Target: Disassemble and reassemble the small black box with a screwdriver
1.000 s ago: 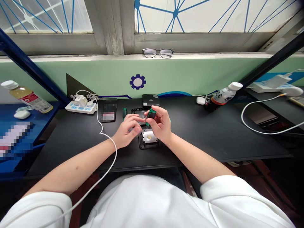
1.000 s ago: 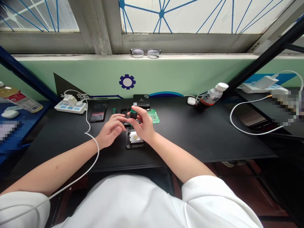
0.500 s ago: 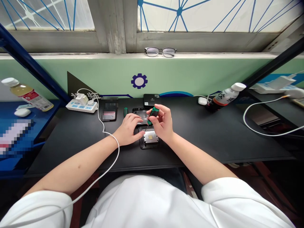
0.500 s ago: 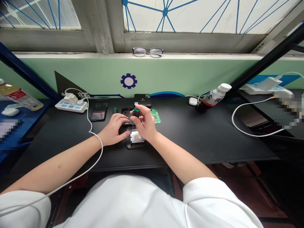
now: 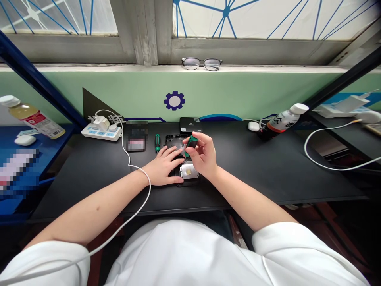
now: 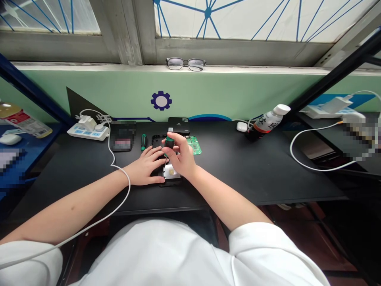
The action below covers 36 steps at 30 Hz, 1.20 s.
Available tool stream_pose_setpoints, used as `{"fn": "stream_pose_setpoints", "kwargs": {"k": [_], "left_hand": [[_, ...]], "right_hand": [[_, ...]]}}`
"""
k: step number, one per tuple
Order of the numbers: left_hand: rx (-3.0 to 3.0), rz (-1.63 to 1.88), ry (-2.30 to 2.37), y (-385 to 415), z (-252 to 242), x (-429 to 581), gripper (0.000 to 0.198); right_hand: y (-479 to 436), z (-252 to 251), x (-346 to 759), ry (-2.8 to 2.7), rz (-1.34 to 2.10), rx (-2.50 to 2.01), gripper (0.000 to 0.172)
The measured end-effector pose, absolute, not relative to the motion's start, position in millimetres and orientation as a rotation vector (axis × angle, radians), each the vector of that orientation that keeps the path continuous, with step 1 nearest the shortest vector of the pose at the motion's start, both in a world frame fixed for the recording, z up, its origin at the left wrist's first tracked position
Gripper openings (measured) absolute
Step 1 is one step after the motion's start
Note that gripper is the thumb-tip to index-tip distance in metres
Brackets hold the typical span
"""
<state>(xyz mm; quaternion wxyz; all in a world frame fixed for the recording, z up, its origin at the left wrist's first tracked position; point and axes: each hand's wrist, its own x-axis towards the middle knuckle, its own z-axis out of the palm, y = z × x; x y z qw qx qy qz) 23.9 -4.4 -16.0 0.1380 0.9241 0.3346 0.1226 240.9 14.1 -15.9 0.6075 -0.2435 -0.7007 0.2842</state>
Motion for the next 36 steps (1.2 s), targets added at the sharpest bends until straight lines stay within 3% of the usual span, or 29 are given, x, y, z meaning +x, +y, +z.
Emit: {"fn": "stream_pose_setpoints", "kwargs": {"k": [13,18,22,25,36], "left_hand": [[2.645,0.331,0.950,-4.7,-12.3,24.7,0.065],[2.661,0.308,0.949,-5.0,-11.9,24.5,0.064],[2.648,0.354,0.953,-5.3,-11.6,24.8,0.048],[2.648,0.381,0.972,-5.4,-12.2,25.2,0.035],[2.656,0.451,0.986,-3.4,-18.6,25.7,0.035]], "right_hand": [[12.9,-11.7,238.8,-1.662,0.563,-0.454,0.047],[13.8,-0.2,241.7,-1.716,0.415,-0.462,0.039],[11.0,10.6,244.1,-1.731,0.382,-0.536,0.034],[9.3,16.6,244.4,-1.773,0.437,-0.519,0.027],[12.4,25.3,252.3,-1.829,0.940,-0.410,0.033]]}}
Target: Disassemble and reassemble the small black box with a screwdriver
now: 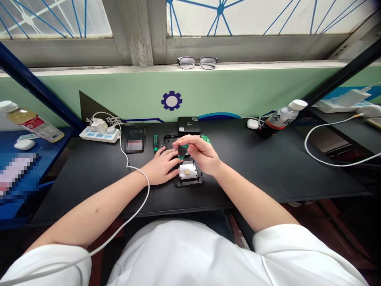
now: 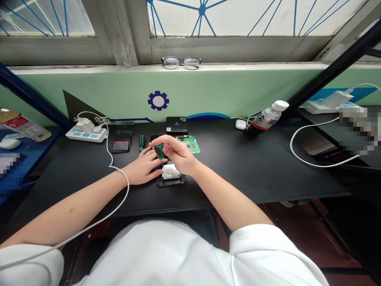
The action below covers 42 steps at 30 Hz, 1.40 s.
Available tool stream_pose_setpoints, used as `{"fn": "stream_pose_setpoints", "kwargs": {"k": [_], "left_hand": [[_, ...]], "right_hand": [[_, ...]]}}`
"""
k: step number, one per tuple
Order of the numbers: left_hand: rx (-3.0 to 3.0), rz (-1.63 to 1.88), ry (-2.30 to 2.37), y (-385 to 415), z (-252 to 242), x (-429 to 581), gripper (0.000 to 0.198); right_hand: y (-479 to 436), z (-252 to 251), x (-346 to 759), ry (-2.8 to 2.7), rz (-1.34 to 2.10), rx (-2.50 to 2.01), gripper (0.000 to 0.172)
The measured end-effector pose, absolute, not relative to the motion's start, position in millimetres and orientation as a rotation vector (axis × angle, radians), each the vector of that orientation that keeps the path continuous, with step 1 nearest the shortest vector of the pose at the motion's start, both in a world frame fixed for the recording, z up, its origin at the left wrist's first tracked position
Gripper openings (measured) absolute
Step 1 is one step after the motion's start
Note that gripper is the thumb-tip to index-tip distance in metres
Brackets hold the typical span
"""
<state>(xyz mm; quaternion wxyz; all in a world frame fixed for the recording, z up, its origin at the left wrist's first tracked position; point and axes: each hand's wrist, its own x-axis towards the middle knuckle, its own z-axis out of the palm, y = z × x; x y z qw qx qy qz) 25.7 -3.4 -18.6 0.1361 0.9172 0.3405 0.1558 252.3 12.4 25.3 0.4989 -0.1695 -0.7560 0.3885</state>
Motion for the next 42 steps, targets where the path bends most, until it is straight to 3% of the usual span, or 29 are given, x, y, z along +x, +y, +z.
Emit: {"fn": "stream_pose_setpoints", "kwargs": {"k": [7,12,16,20,29,36,40,42], "left_hand": [[2.673,0.440,0.994,-3.7,-16.2,25.5,0.037],[2.677,0.450,0.981,-2.9,-14.1,25.5,0.035],[2.671,0.495,0.941,-1.5,-15.3,25.7,0.029],[2.670,0.512,0.911,0.0,-18.3,25.4,0.033],[2.650,0.537,0.952,-0.7,-19.3,24.1,0.037],[2.633,0.553,0.950,-0.1,-23.2,22.0,0.036],[2.636,0.548,0.955,-0.5,-21.8,22.0,0.036],[2.646,0.549,0.943,-0.6,-20.6,22.4,0.035]], "right_hand": [[11.7,29.0,253.3,-1.772,0.770,-0.437,0.029],[10.2,28.4,250.8,-1.688,0.902,-0.410,0.020],[10.4,22.0,246.0,-1.658,0.976,-0.381,0.034],[10.0,19.8,246.3,-1.694,1.085,-0.385,0.028],[11.6,27.8,255.1,-1.752,0.625,-0.420,0.033],[8.7,24.9,254.0,-1.662,0.787,-0.429,0.021],[6.6,18.8,248.0,-1.603,0.881,-0.424,0.038],[5.3,17.0,247.1,-1.604,0.925,-0.402,0.036]]}}
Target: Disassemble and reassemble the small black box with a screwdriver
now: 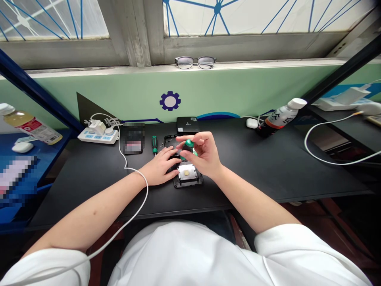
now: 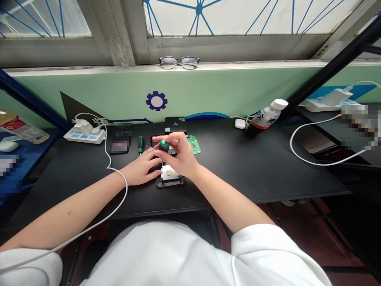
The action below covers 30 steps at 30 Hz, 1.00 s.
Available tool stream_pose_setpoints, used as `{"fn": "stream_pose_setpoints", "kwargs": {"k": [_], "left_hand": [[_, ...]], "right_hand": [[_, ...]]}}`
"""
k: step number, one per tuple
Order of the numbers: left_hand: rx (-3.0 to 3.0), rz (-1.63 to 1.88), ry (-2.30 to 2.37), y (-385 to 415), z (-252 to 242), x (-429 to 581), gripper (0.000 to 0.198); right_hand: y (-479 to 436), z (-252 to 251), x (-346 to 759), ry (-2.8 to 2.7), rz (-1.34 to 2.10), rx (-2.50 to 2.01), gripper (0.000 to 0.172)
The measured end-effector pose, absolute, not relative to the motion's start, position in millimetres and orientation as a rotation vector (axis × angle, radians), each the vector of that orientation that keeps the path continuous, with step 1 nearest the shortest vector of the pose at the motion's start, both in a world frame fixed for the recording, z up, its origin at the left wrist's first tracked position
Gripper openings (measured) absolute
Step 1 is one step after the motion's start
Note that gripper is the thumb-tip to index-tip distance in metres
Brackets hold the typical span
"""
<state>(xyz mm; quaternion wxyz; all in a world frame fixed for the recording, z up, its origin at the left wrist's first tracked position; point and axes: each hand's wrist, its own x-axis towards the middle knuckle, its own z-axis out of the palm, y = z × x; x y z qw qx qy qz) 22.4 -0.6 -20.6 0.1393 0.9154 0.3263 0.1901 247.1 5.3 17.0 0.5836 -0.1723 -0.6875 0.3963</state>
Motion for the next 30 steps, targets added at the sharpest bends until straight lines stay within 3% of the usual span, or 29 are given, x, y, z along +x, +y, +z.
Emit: {"fn": "stream_pose_setpoints", "kwargs": {"k": [4,11,16,19,24,30], "left_hand": [[2.660,0.517,0.974,-0.6,-20.3,22.3,0.035],[2.687,0.421,1.048,-1.0,-19.4,21.9,0.041],[2.654,0.440,1.058,-1.0,-19.5,22.0,0.040],[2.649,0.427,1.063,-1.6,-19.3,21.7,0.039],[2.634,0.417,1.057,-2.5,-16.0,22.2,0.041],[2.645,0.417,1.073,-1.9,-17.1,22.5,0.040]], "right_hand": [[4.3,18.4,252.2,-1.682,0.929,-0.409,0.022],[6.3,26.2,255.3,-1.667,0.576,-0.534,0.030],[5.9,27.6,253.3,-1.614,0.684,-0.535,0.026],[5.5,27.0,252.1,-1.581,0.759,-0.529,0.014],[4.3,22.4,248.1,-1.530,0.930,-0.494,0.046],[3.6,18.9,249.8,-1.634,0.893,-0.486,0.030]]}}
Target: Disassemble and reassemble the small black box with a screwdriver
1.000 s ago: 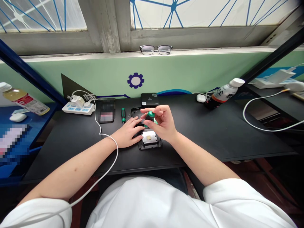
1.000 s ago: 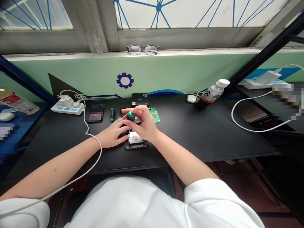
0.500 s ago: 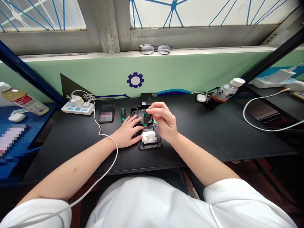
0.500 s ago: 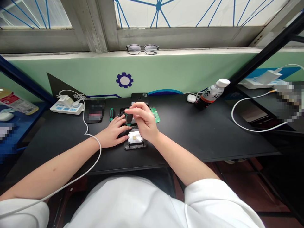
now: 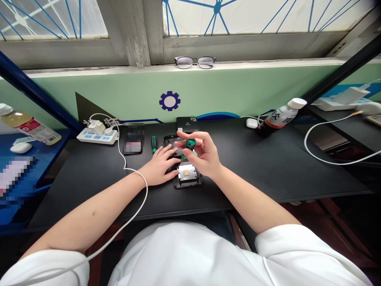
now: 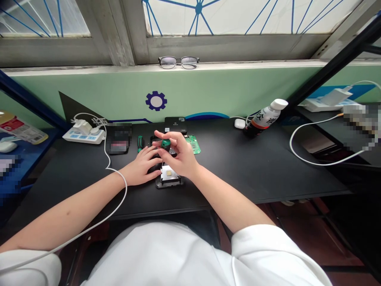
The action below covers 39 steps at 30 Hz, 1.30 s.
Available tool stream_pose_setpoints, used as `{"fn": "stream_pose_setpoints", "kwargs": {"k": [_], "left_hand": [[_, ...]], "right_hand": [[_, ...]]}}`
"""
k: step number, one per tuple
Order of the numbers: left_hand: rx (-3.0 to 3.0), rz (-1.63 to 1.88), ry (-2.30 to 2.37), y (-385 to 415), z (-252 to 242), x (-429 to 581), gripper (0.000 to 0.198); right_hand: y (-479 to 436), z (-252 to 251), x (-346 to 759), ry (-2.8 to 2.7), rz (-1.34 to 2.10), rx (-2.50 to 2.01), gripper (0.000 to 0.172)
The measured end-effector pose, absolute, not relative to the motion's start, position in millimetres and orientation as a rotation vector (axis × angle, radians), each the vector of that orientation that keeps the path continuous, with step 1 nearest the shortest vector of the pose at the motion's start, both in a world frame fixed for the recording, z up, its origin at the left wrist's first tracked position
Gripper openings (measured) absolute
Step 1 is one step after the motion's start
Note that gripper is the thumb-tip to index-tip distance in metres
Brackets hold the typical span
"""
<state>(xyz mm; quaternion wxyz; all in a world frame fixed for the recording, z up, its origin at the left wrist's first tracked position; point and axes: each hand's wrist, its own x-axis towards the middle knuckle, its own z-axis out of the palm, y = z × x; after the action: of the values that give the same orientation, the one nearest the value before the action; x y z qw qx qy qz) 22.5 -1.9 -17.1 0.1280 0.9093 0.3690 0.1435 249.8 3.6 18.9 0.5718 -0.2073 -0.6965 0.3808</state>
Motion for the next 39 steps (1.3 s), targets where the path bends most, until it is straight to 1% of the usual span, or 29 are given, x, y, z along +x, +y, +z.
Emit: {"fn": "stream_pose_setpoints", "kwargs": {"k": [2,5,8,10,14,15,18,20,21,24,28,32,34,36,39], "left_hand": [[2.650,0.415,1.084,-1.7,-18.5,22.3,0.040],[2.661,0.412,1.083,-1.5,-19.6,22.1,0.040],[2.665,0.407,1.084,-1.5,-19.6,22.1,0.041],[2.659,0.405,1.089,-1.7,-19.4,22.3,0.041],[2.641,0.411,1.090,-2.3,-17.8,22.8,0.041],[2.640,0.408,1.087,-2.4,-17.3,22.9,0.041],[2.634,0.410,1.077,-2.4,-16.2,23.1,0.039],[2.624,0.426,1.081,-2.3,-16.2,23.1,0.038],[2.621,0.433,1.084,-2.2,-16.3,23.0,0.038],[2.629,0.427,1.084,-2.0,-16.9,22.9,0.038],[2.643,0.397,1.094,-2.0,-17.4,22.5,0.041],[2.655,0.390,1.095,-2.3,-17.8,22.2,0.042],[2.663,0.382,1.096,-2.5,-17.9,22.2,0.042],[2.669,0.376,1.100,-2.5,-17.8,22.4,0.042],[2.664,0.387,1.101,-2.7,-17.2,22.6,0.042]], "right_hand": [[5.7,19.3,252.0,-1.690,0.761,-0.519,0.026],[10.4,20.3,255.0,-1.726,0.528,-0.576,0.030],[13.7,20.9,256.6,-1.708,0.454,-0.563,0.033],[14.2,21.4,257.4,-1.691,0.517,-0.558,0.030],[13.2,21.8,258.8,-1.610,0.805,-0.517,0.022],[12.9,21.5,258.8,-1.587,0.874,-0.502,0.024],[12.0,20.3,257.2,-1.538,1.031,-0.490,0.046],[11.2,19.8,255.5,-1.526,1.113,-0.494,0.053],[10.7,19.8,254.7,-1.526,1.145,-0.494,0.052],[9.6,20.7,254.2,-1.563,1.166,-0.463,0.041],[10.0,22.7,258.5,-1.668,0.955,-0.488,0.027],[12.3,23.4,262.6,-1.697,0.675,-0.618,0.031],[13.3,23.6,263.1,-1.693,0.610,-0.623,0.032],[13.6,23.9,262.9,-1.692,0.629,-0.602,0.031],[12.7,23.5,261.2,-1.657,0.782,-0.528,0.026]]}}
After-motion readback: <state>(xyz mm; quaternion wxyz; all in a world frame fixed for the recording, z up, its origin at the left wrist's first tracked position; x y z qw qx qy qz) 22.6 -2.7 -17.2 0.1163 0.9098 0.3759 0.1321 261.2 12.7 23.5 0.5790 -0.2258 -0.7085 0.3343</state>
